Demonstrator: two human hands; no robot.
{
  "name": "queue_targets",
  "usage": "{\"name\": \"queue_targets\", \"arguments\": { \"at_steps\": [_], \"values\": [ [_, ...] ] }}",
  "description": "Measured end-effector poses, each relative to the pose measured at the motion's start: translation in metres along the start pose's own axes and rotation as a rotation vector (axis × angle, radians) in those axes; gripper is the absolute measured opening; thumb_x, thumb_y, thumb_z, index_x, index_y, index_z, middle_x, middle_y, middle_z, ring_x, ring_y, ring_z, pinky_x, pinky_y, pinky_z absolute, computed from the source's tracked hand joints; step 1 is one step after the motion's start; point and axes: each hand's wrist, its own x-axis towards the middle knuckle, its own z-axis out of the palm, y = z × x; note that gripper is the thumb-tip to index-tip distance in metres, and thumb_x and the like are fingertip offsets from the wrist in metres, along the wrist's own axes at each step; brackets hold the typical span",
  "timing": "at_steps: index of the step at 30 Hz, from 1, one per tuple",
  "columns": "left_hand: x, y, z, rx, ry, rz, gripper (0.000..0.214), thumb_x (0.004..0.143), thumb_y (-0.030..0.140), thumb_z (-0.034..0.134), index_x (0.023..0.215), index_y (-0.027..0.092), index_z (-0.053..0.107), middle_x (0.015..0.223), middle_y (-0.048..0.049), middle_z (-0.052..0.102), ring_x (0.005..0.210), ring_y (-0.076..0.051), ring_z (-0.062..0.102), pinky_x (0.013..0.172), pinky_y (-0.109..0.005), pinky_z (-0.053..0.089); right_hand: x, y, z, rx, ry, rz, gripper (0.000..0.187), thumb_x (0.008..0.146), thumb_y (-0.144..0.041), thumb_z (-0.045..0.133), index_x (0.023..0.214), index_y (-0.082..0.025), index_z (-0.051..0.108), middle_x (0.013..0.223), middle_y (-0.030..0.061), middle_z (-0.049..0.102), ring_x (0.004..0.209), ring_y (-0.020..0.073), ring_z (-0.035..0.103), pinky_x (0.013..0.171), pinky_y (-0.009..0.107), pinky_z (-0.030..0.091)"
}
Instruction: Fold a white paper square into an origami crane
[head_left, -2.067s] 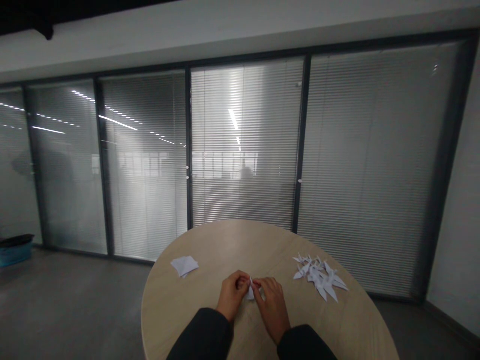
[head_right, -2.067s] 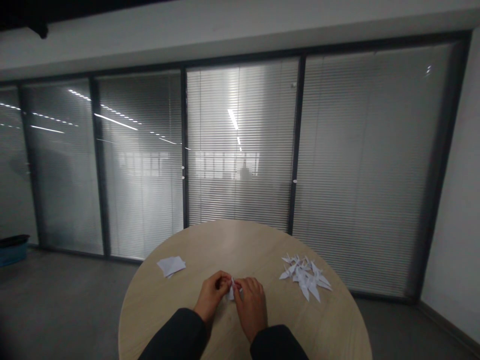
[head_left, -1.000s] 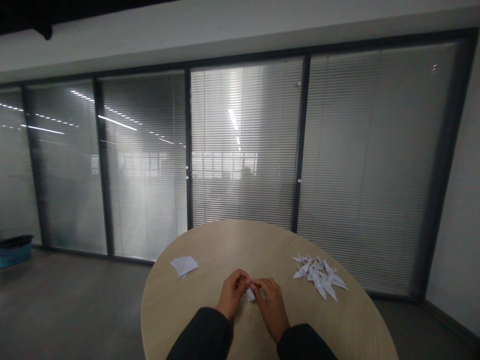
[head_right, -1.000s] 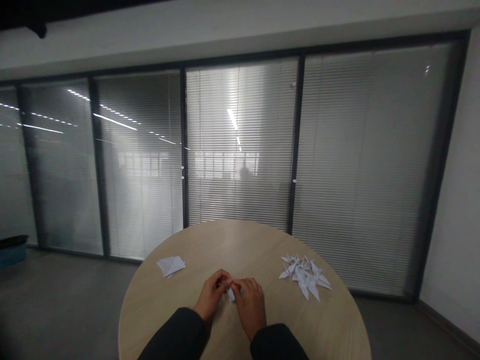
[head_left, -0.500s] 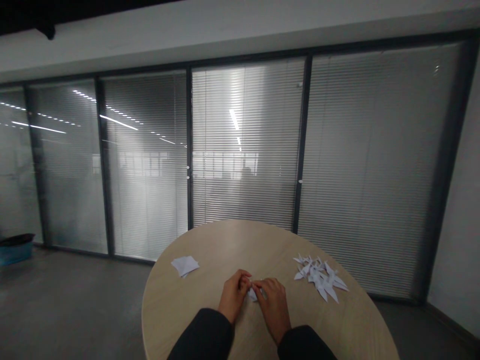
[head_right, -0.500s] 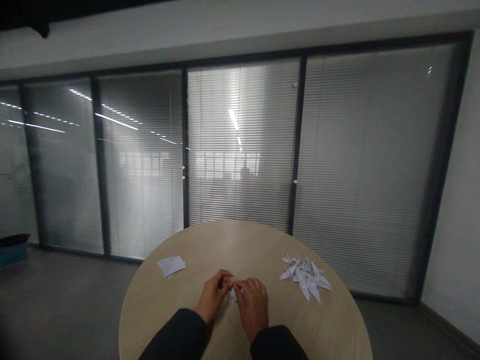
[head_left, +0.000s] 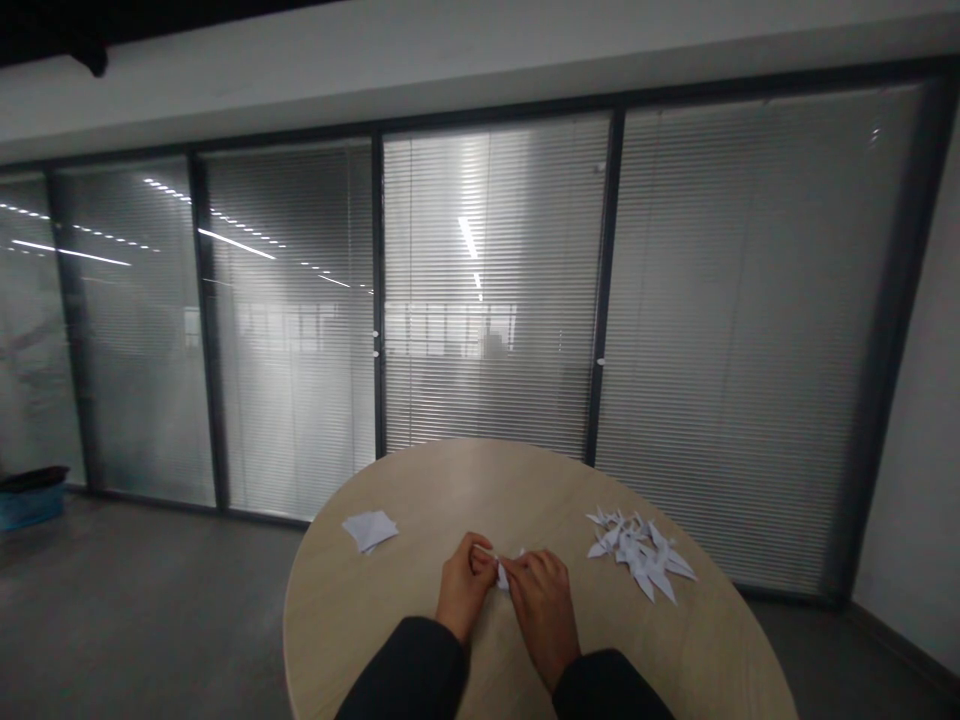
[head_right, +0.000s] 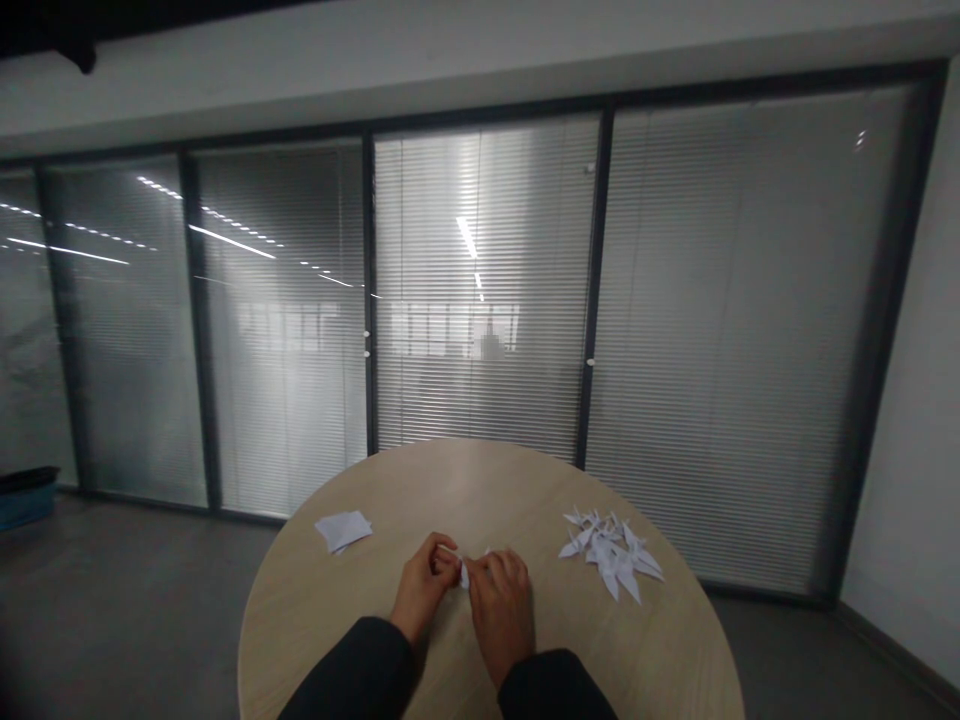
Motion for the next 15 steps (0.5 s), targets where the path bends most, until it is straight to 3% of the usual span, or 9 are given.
{"name": "queue_targets", "arguments": {
  "at_steps": [15],
  "values": [
    [0.0028, 0.0068, -0.0005, -0.381, 0.009, -0.299, 0.043, 0.050, 0.042, 0.078, 0.076, 0.017, 0.054, 0.052, 0.0035, 0.058, 0.051, -0.015, 0.061, 0.052, -0.026, 0.051, -0.0023, -0.0080, 0.0095, -0.131, 0.091, -0.144, 0.036, 0.089, -0.004, 0.031, 0.101, -0.019, 0.062, 0.084, 0.0062, 0.062, 0.088, 0.0217, 0.055, 0.094, 0.045, 0.037]
  ]
}}
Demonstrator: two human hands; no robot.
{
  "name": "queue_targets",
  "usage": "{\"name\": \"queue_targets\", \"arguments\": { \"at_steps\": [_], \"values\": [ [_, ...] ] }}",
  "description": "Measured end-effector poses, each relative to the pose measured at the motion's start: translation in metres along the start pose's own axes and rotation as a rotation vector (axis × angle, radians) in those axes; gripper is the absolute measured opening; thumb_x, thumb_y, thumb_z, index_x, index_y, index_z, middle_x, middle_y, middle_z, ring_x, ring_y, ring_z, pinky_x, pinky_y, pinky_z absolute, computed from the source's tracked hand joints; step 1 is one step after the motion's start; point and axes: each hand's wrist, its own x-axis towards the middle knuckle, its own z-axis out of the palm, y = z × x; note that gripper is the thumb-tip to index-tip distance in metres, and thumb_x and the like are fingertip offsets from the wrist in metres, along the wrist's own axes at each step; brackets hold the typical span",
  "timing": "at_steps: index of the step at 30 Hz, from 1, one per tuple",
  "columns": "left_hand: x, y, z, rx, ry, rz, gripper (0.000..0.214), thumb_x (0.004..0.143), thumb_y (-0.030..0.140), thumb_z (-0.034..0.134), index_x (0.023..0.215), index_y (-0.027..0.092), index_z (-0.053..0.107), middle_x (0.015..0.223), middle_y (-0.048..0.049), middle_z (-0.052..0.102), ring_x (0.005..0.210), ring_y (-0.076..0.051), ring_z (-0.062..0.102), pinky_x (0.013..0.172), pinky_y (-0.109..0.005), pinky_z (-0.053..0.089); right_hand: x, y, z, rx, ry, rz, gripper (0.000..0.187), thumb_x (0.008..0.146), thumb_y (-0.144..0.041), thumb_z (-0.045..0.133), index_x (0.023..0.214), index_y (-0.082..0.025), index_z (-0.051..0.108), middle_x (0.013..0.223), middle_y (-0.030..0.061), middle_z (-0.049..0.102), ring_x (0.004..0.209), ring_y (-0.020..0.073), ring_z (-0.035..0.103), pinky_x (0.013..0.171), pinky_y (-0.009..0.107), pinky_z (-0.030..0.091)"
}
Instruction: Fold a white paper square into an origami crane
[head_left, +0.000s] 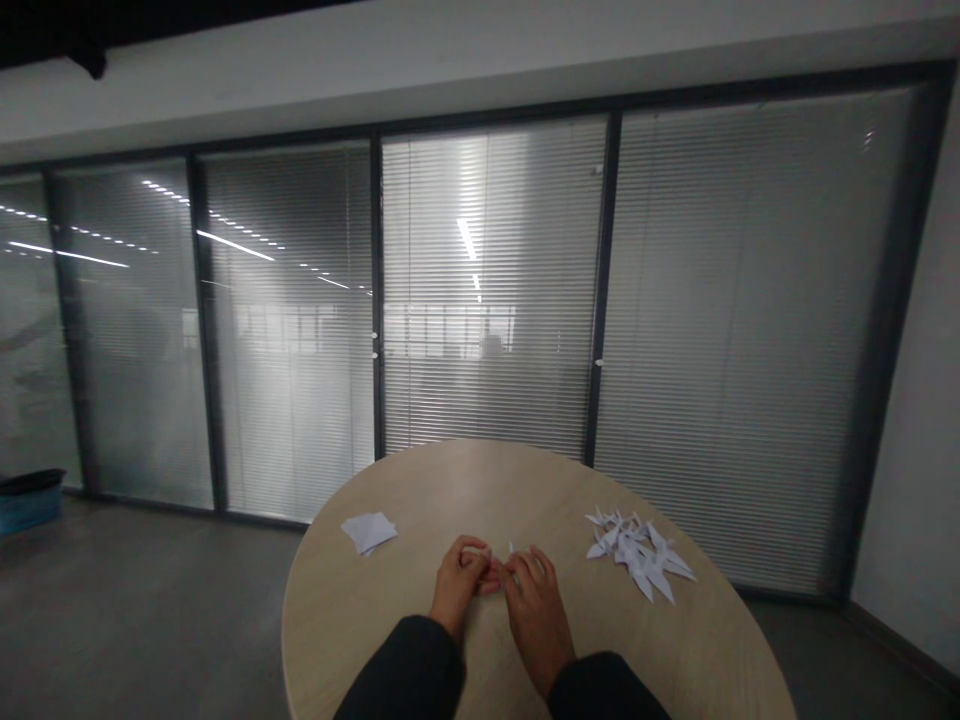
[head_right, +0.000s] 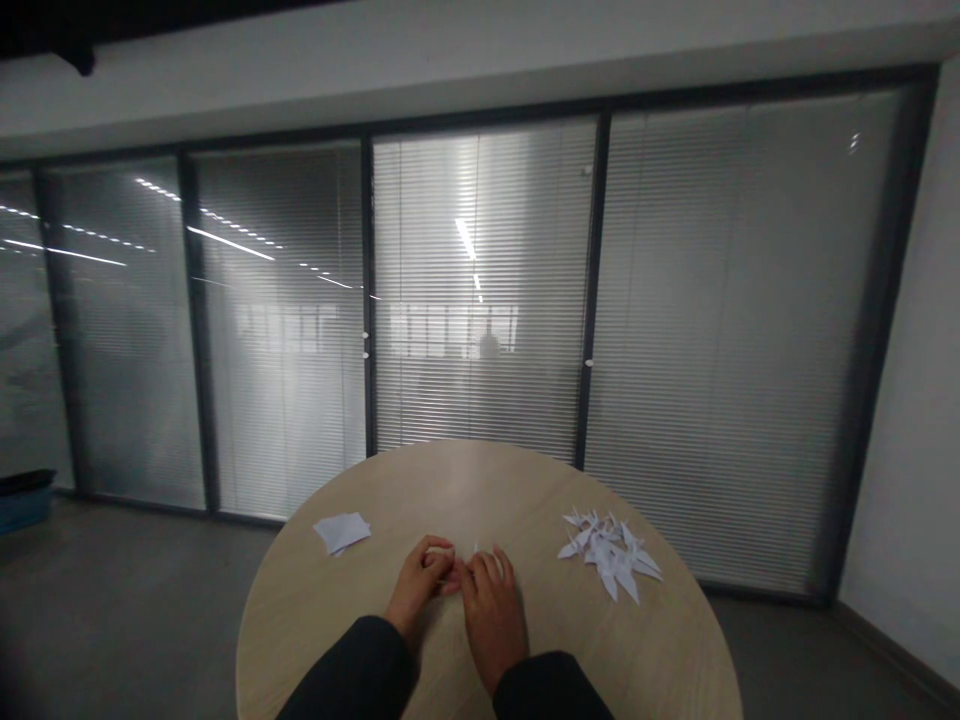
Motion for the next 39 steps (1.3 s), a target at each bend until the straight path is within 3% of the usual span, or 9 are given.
{"name": "queue_targets", "arguments": {
  "at_steps": [6, 9, 12, 14, 17, 19, 26, 32, 39],
  "values": [
    [-0.001, 0.000, -0.001, -0.076, -0.016, -0.044, 0.047, 0.043, 0.043, 0.084, 0.067, 0.014, 0.058, 0.055, 0.0004, 0.061, 0.051, -0.013, 0.060, 0.058, -0.027, 0.052, 0.002, -0.001, -0.004, 0.031, 0.019, -0.066, 0.040, 0.092, -0.006, 0.021, 0.103, -0.015, 0.059, 0.086, 0.0076, 0.063, 0.088, 0.0204, 0.057, 0.095, 0.046, 0.038],
    [0.001, -0.002, -0.004, -0.054, 0.007, -0.033, 0.045, 0.041, 0.042, 0.084, 0.064, 0.013, 0.059, 0.054, -0.0005, 0.061, 0.049, -0.013, 0.059, 0.056, -0.027, 0.052, 0.001, -0.002, -0.003, 0.066, 0.040, -0.050, 0.035, 0.094, -0.011, 0.025, 0.105, -0.017, 0.058, 0.090, 0.0077, 0.064, 0.092, 0.0213, 0.057, 0.095, 0.046, 0.040],
    [0.004, -0.002, -0.006, 0.000, 0.051, 0.033, 0.040, 0.044, 0.041, 0.082, 0.063, 0.013, 0.061, 0.051, 0.0014, 0.058, 0.047, -0.013, 0.058, 0.053, -0.027, 0.051, -0.001, -0.001, 0.000, 0.155, 0.063, 0.116, 0.025, 0.094, -0.027, 0.038, 0.112, -0.018, 0.053, 0.101, 0.0104, 0.063, 0.100, 0.0243, 0.055, 0.091, 0.045, 0.045],
    [0.005, -0.001, -0.007, 0.029, 0.065, 0.092, 0.037, 0.048, 0.041, 0.080, 0.064, 0.013, 0.062, 0.051, 0.0019, 0.057, 0.048, -0.013, 0.058, 0.052, -0.027, 0.051, -0.002, 0.003, 0.003, 0.251, 0.066, 0.287, 0.032, 0.091, -0.038, 0.043, 0.116, -0.018, 0.050, 0.107, 0.0123, 0.062, 0.102, 0.0255, 0.055, 0.088, 0.044, 0.047],
    [0.003, 0.002, -0.007, 0.058, 0.061, 0.152, 0.035, 0.053, 0.043, 0.077, 0.067, 0.014, 0.063, 0.054, 0.0007, 0.058, 0.052, -0.014, 0.058, 0.053, -0.026, 0.050, -0.005, 0.010, 0.007, 0.424, 0.059, 0.506, 0.035, 0.092, -0.039, 0.039, 0.117, -0.017, 0.049, 0.109, 0.0128, 0.062, 0.101, 0.0238, 0.058, 0.086, 0.041, 0.050],
    [0.002, 0.004, -0.007, 0.072, 0.044, 0.172, 0.036, 0.055, 0.045, 0.075, 0.068, 0.014, 0.063, 0.056, 0.0000, 0.059, 0.053, -0.014, 0.058, 0.054, -0.026, 0.050, -0.004, 0.013, 0.008, 0.544, 0.020, 0.562, 0.033, 0.092, -0.037, 0.039, 0.113, -0.016, 0.053, 0.105, 0.0114, 0.064, 0.097, 0.0217, 0.061, 0.084, 0.037, 0.051],
    [0.001, 0.000, -0.008, 0.200, -0.021, 0.249, 0.030, 0.066, 0.044, 0.067, 0.070, 0.015, 0.064, 0.061, -0.0016, 0.057, 0.059, -0.015, 0.056, 0.055, -0.026, 0.047, -0.001, 0.014, 0.005, 0.663, -0.044, 0.486, 0.027, 0.089, -0.040, 0.046, 0.089, -0.022, 0.066, 0.093, 0.0068, 0.065, 0.091, 0.0207, 0.061, 0.083, 0.035, 0.051],
    [-0.007, 0.006, -0.004, 0.539, 0.024, 0.493, 0.019, 0.075, 0.036, 0.062, 0.080, 0.020, 0.071, 0.092, -0.0096, 0.058, 0.092, -0.023, 0.055, 0.073, -0.031, 0.048, -0.007, 0.017, 0.010, 0.489, -0.020, 0.406, 0.029, 0.092, -0.039, 0.043, 0.090, -0.022, 0.067, 0.093, 0.0078, 0.064, 0.089, 0.0213, 0.060, 0.081, 0.039, 0.051],
    [-0.011, 0.006, -0.001, 0.679, -0.014, 0.467, 0.013, 0.076, 0.029, 0.062, 0.081, 0.020, 0.070, 0.079, -0.0078, 0.068, 0.078, -0.022, 0.059, 0.072, -0.031, 0.044, -0.005, 0.017, 0.003, 0.298, -0.003, 0.287, 0.026, 0.093, -0.029, 0.041, 0.095, -0.024, 0.067, 0.100, 0.0080, 0.064, 0.095, 0.0223, 0.058, 0.082, 0.041, 0.050]
  ]
}}
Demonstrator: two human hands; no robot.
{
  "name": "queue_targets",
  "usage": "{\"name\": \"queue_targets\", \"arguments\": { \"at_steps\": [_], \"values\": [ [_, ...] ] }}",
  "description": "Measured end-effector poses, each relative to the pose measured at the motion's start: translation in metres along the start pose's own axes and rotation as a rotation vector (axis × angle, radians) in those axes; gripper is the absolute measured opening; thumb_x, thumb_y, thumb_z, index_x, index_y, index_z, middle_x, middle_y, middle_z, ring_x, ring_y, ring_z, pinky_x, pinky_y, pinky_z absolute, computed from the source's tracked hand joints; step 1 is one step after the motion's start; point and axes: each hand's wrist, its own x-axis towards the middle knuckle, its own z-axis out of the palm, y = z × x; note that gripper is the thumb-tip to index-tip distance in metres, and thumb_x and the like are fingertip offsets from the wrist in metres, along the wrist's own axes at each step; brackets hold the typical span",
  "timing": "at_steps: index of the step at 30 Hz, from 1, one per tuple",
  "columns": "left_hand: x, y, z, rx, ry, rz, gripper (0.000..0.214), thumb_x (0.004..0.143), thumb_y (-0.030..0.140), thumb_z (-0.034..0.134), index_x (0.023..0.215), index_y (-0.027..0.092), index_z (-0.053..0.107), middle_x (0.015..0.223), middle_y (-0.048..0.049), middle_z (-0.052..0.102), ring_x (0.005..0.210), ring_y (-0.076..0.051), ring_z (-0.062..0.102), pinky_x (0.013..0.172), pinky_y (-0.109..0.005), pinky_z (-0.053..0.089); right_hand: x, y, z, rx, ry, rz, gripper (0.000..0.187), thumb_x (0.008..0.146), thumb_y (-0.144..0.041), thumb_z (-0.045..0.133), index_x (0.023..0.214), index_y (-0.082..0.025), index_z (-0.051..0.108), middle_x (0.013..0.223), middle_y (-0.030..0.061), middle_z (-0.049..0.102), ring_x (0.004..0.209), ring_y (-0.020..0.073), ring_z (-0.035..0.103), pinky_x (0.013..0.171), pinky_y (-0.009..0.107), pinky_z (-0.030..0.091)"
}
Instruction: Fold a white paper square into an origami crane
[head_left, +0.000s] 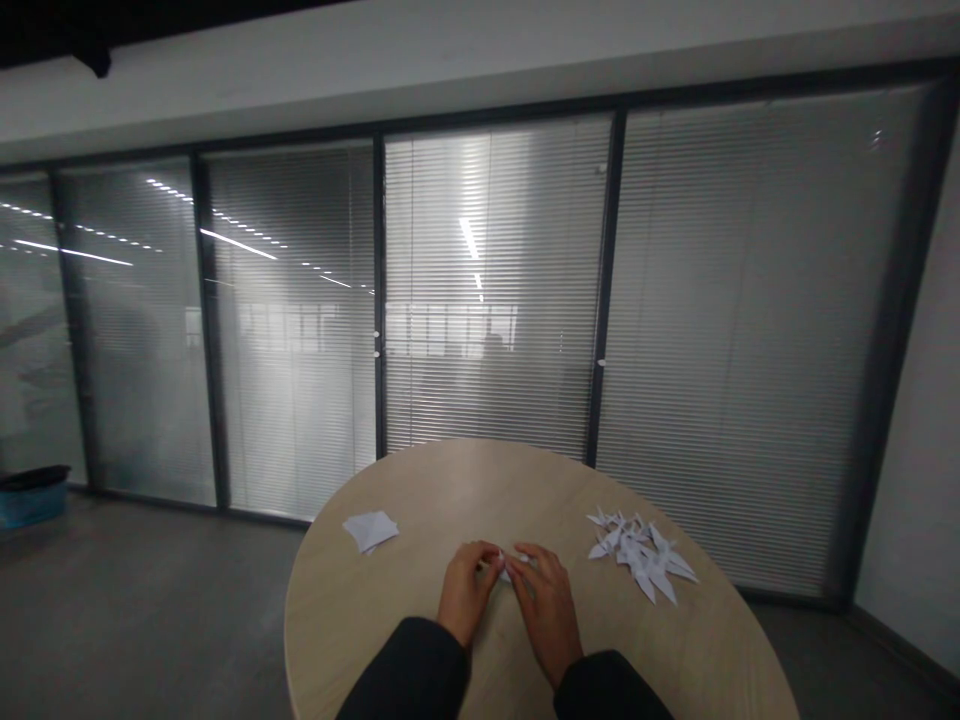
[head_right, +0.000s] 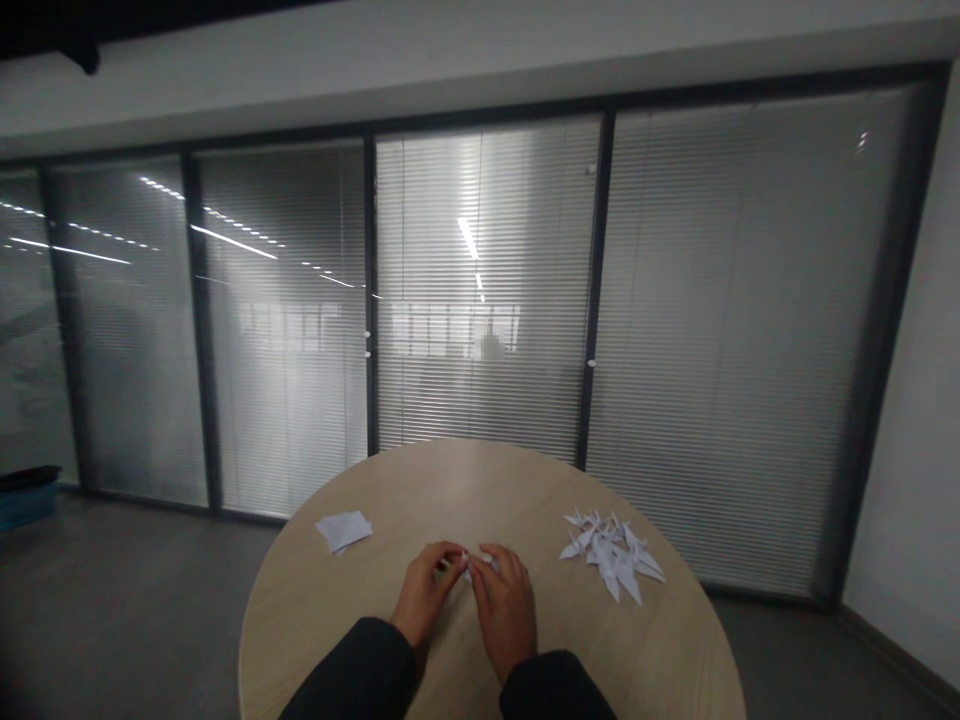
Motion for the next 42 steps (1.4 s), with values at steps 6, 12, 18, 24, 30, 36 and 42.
{"name": "queue_targets", "arguments": {
  "at_steps": [6, 12, 18, 24, 30, 36, 42],
  "values": [
    [0.001, -0.006, 0.005, -0.161, -0.059, -0.111, 0.013, 0.074, 0.030, 0.061, 0.078, 0.019, 0.066, 0.066, -0.0042, 0.068, 0.062, -0.017, 0.062, 0.061, -0.025, 0.045, 0.001, -0.002, -0.003, -0.088, 0.008, -0.108, 0.027, 0.092, -0.020, 0.040, 0.099, -0.024, 0.066, 0.101, 0.0075, 0.064, 0.097, 0.0219, 0.057, 0.083, 0.040, 0.049],
    [0.005, -0.008, 0.008, -0.381, -0.039, -0.266, 0.030, 0.066, 0.043, 0.068, 0.070, 0.014, 0.062, 0.056, -0.0040, 0.064, 0.053, -0.015, 0.059, 0.050, -0.024, 0.044, 0.000, -0.007, -0.002, -0.178, -0.005, -0.192, 0.028, 0.091, -0.014, 0.039, 0.101, -0.021, 0.064, 0.108, 0.0082, 0.064, 0.104, 0.0225, 0.055, 0.088, 0.041, 0.048],
    [0.007, -0.015, 0.005, -0.528, -0.049, -0.321, 0.040, 0.056, 0.049, 0.075, 0.066, 0.013, 0.060, 0.055, -0.0045, 0.064, 0.050, -0.015, 0.059, 0.048, -0.023, 0.043, 0.000, -0.011, 0.002, -0.163, -0.005, -0.250, 0.030, 0.092, -0.014, 0.036, 0.105, -0.018, 0.062, 0.116, 0.0100, 0.062, 0.111, 0.0234, 0.053, 0.090, 0.042, 0.049],
    [0.010, -0.017, 0.002, -0.499, 0.052, -0.297, 0.040, 0.059, 0.052, 0.072, 0.066, 0.015, 0.059, 0.052, -0.0027, 0.062, 0.048, -0.014, 0.057, 0.047, -0.022, 0.041, 0.003, -0.010, 0.001, -0.003, 0.045, -0.017, 0.044, 0.093, -0.028, 0.039, 0.135, -0.017, 0.035, 0.133, 0.0130, 0.048, 0.123, 0.0248, 0.043, 0.097, 0.047, 0.045],
    [0.007, -0.011, -0.003, -0.387, 0.084, -0.192, 0.030, 0.069, 0.046, 0.066, 0.071, 0.017, 0.061, 0.058, -0.0020, 0.062, 0.058, -0.015, 0.059, 0.053, -0.022, 0.042, -0.001, 0.003, 0.006, 0.181, 0.032, 0.109, 0.025, 0.092, -0.034, 0.041, 0.109, -0.024, 0.057, 0.108, 0.0081, 0.062, 0.104, 0.0219, 0.057, 0.090, 0.043, 0.050],
    [0.008, -0.013, -0.002, -0.403, 0.075, -0.205, 0.031, 0.068, 0.048, 0.066, 0.072, 0.017, 0.059, 0.065, -0.0038, 0.065, 0.062, -0.016, 0.059, 0.056, -0.023, 0.044, 0.001, 0.000, 0.002, 0.291, 0.022, 0.155, 0.025, 0.091, -0.038, 0.045, 0.090, -0.023, 0.066, 0.103, 0.0084, 0.060, 0.098, 0.0215, 0.059, 0.087, 0.041, 0.052],
    [0.006, -0.012, 0.000, -0.373, 0.077, -0.156, 0.036, 0.071, 0.054, 0.061, 0.074, 0.019, 0.057, 0.064, -0.0023, 0.061, 0.060, -0.016, 0.057, 0.054, -0.023, 0.044, 0.001, 0.004, 0.007, 0.471, 0.069, 0.274, 0.023, 0.084, -0.038, 0.055, 0.094, -0.021, 0.067, 0.111, 0.0108, 0.058, 0.102, 0.0233, 0.060, 0.081, 0.038, 0.056]
  ]
}}
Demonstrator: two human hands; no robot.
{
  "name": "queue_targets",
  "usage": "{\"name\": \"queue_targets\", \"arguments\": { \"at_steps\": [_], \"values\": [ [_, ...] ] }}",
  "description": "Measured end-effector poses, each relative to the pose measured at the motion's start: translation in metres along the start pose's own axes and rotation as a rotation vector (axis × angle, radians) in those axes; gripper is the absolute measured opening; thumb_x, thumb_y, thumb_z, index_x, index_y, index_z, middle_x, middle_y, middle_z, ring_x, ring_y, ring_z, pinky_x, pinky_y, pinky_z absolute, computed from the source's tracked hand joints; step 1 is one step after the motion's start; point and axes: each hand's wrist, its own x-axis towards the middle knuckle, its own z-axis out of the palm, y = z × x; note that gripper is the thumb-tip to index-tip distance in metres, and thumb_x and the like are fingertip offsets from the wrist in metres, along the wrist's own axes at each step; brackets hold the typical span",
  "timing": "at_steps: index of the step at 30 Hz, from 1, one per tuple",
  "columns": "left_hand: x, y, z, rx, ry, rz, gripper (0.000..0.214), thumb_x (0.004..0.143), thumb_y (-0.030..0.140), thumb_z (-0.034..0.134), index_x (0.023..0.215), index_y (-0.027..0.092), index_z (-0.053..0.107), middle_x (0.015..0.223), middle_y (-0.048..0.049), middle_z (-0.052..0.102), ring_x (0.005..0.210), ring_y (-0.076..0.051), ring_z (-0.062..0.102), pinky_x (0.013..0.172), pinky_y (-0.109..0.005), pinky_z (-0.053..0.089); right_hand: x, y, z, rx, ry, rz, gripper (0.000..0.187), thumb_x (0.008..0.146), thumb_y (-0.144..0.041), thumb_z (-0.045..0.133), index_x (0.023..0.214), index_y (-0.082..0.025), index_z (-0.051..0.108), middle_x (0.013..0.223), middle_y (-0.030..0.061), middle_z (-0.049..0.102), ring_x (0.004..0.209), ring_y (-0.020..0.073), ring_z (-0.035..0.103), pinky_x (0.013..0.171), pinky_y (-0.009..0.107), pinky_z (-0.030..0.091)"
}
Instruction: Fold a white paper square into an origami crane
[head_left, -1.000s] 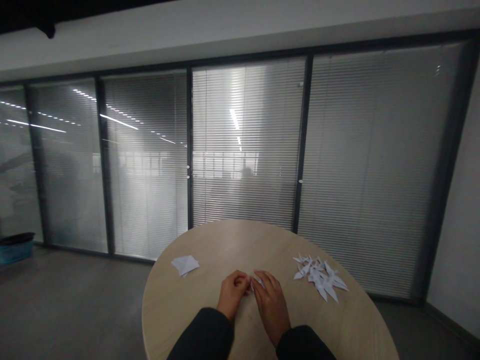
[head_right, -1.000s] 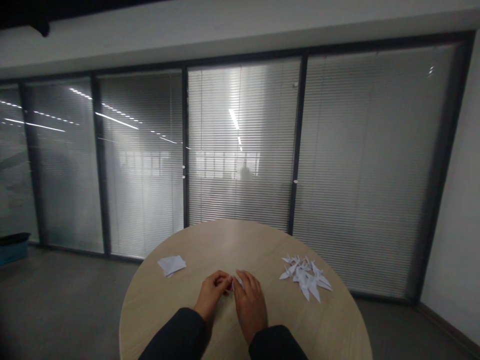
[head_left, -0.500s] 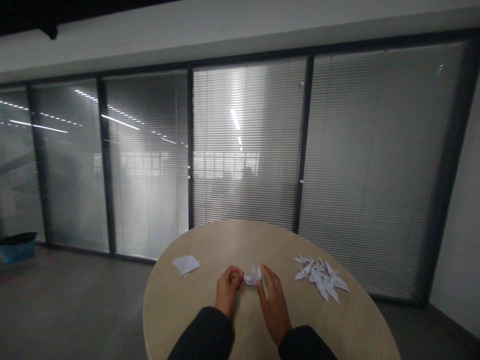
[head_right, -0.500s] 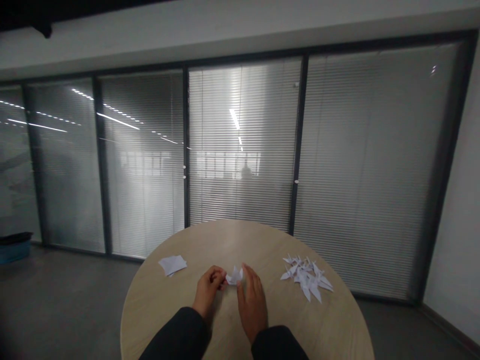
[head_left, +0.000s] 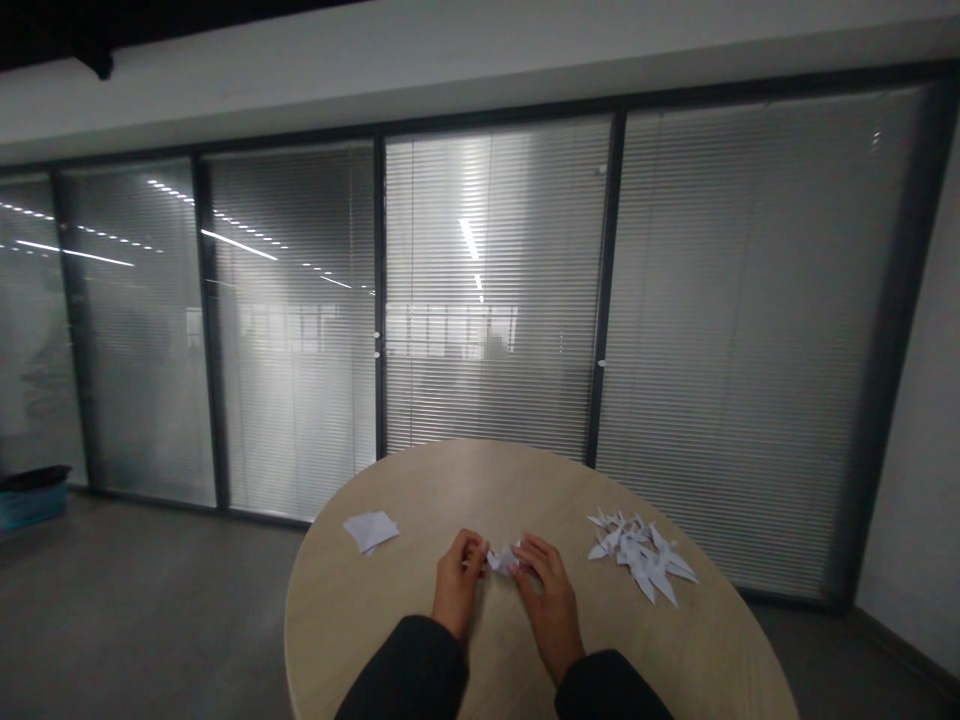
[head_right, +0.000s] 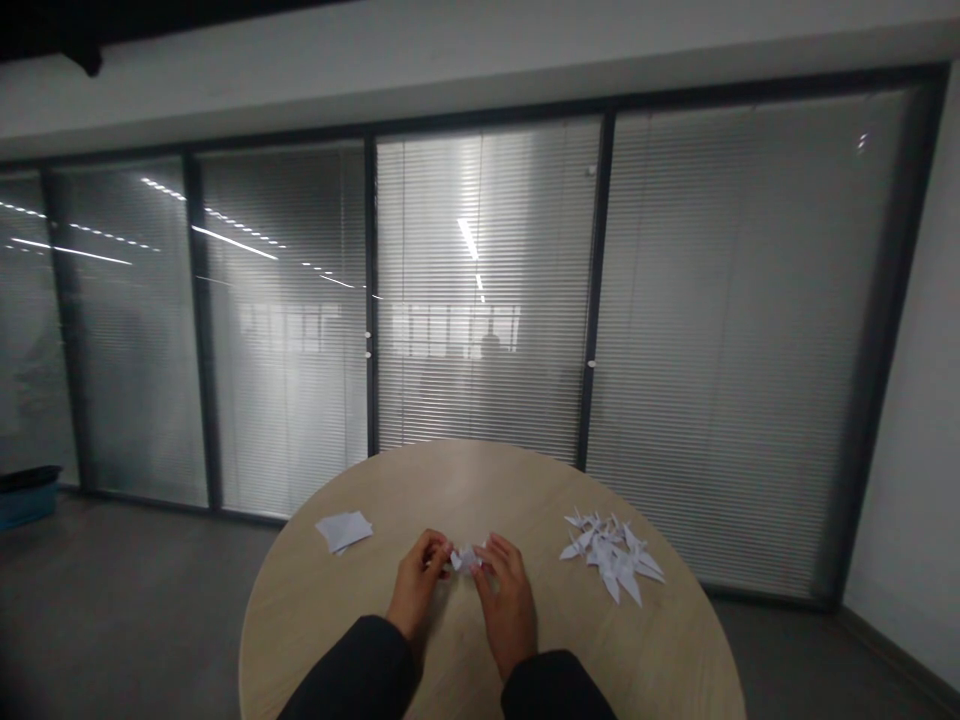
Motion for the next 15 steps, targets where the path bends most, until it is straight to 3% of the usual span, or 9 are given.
{"name": "queue_targets", "arguments": {
  "at_steps": [4, 8, 15],
  "values": [
    [-0.002, 0.003, 0.001, 0.075, 0.005, 0.042, 0.033, 0.075, 0.052, 0.058, 0.076, 0.019, 0.056, 0.065, -0.0008, 0.059, 0.060, -0.015, 0.056, 0.055, -0.023, 0.044, 0.001, 0.006, 0.003, 0.249, 0.008, 0.251, 0.042, 0.077, -0.040, 0.063, 0.113, -0.021, 0.055, 0.104, 0.0112, 0.065, 0.091, 0.0235, 0.066, 0.072, 0.036, 0.058],
    [-0.003, 0.005, 0.001, 0.140, -0.042, 0.079, 0.029, 0.079, 0.048, 0.053, 0.077, 0.019, 0.055, 0.067, -0.0007, 0.059, 0.063, -0.016, 0.056, 0.059, -0.024, 0.044, 0.004, -0.005, 0.002, 0.415, -0.057, 0.483, 0.049, 0.065, -0.043, 0.072, 0.105, -0.019, 0.056, 0.088, 0.0078, 0.070, 0.082, 0.0240, 0.068, 0.076, 0.037, 0.055],
    [-0.005, 0.010, 0.000, 0.199, -0.088, 0.132, 0.020, 0.083, 0.037, 0.049, 0.077, 0.019, 0.054, 0.069, -0.0006, 0.059, 0.067, -0.016, 0.056, 0.065, -0.025, 0.043, 0.009, -0.018, -0.003, 0.443, -0.109, 0.563, 0.043, 0.056, -0.043, 0.078, 0.090, -0.019, 0.065, 0.084, 0.0075, 0.072, 0.085, 0.0264, 0.066, 0.080, 0.038, 0.051]
  ]
}}
